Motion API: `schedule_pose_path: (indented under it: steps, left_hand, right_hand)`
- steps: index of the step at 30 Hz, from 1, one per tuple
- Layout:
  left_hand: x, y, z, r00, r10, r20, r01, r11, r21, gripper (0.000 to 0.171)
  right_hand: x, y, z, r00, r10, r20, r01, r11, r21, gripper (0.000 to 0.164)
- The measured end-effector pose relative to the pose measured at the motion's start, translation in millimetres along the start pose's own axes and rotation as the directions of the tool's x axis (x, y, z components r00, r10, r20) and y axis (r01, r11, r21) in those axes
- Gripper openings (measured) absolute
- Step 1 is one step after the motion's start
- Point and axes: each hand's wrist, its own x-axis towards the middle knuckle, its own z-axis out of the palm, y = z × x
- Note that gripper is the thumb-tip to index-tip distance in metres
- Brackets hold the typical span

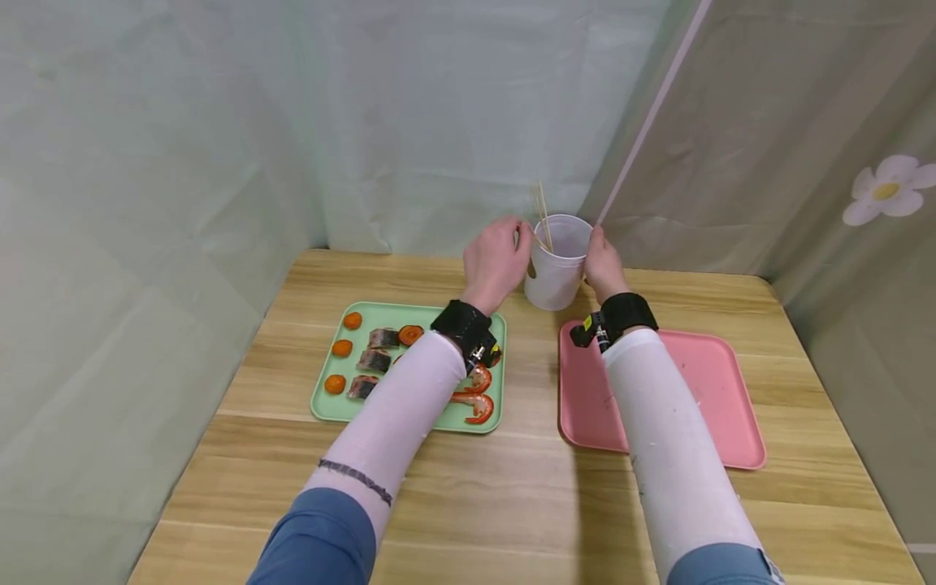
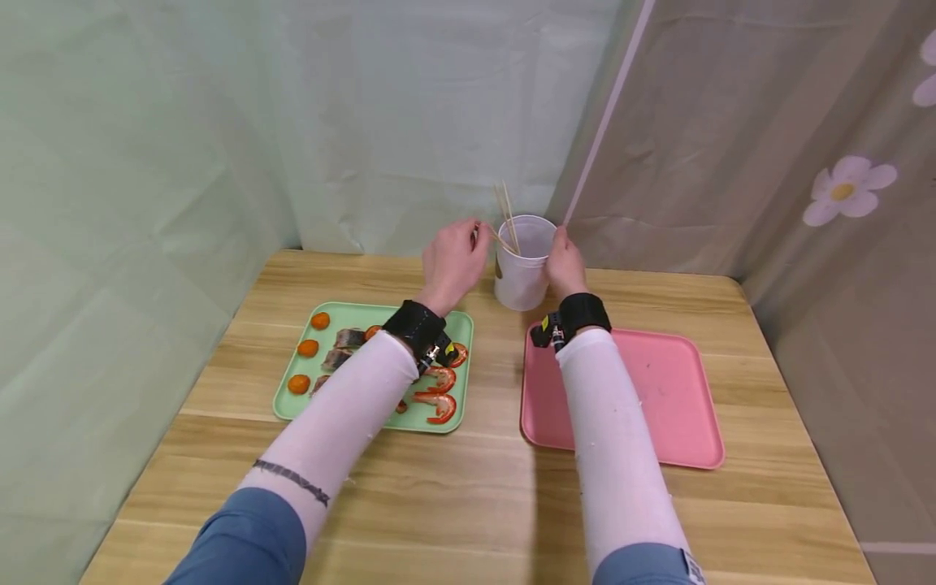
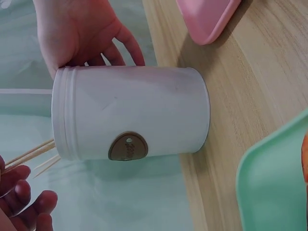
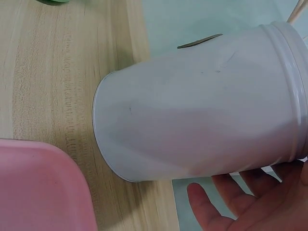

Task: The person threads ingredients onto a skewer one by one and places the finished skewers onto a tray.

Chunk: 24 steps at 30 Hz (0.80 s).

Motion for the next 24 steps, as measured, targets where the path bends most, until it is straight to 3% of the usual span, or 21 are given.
schedule_pose_path:
  steps: [10, 16, 24]
  left_hand:
    - [-0.1, 0.0, -11.0, 0.997, 0.062, -0.053, -0.066, 0.995, -0.072, 0.041]
    - [-0.9, 0.0, -22.0, 0.994, 0.041, -0.098, -0.06, 0.979, -0.195, 0.038]
    - [-6.7, -8.2, -35.2, 0.98, 0.024, -0.2, -0.084, 0.95, -0.3, 0.035]
  right_hand:
    - [2.8, 4.9, -6.9, 1.0, -0.004, -0.003, 0.004, 1.0, 0.005, 0.077]
    - [1.7, 5.9, -14.8, 1.0, -0.024, 0.013, 0.023, 0.999, 0.021, 0.075]
    - [-0.9, 8.6, -26.8, 0.998, -0.063, 0.015, 0.063, 0.997, 0.035, 0.077]
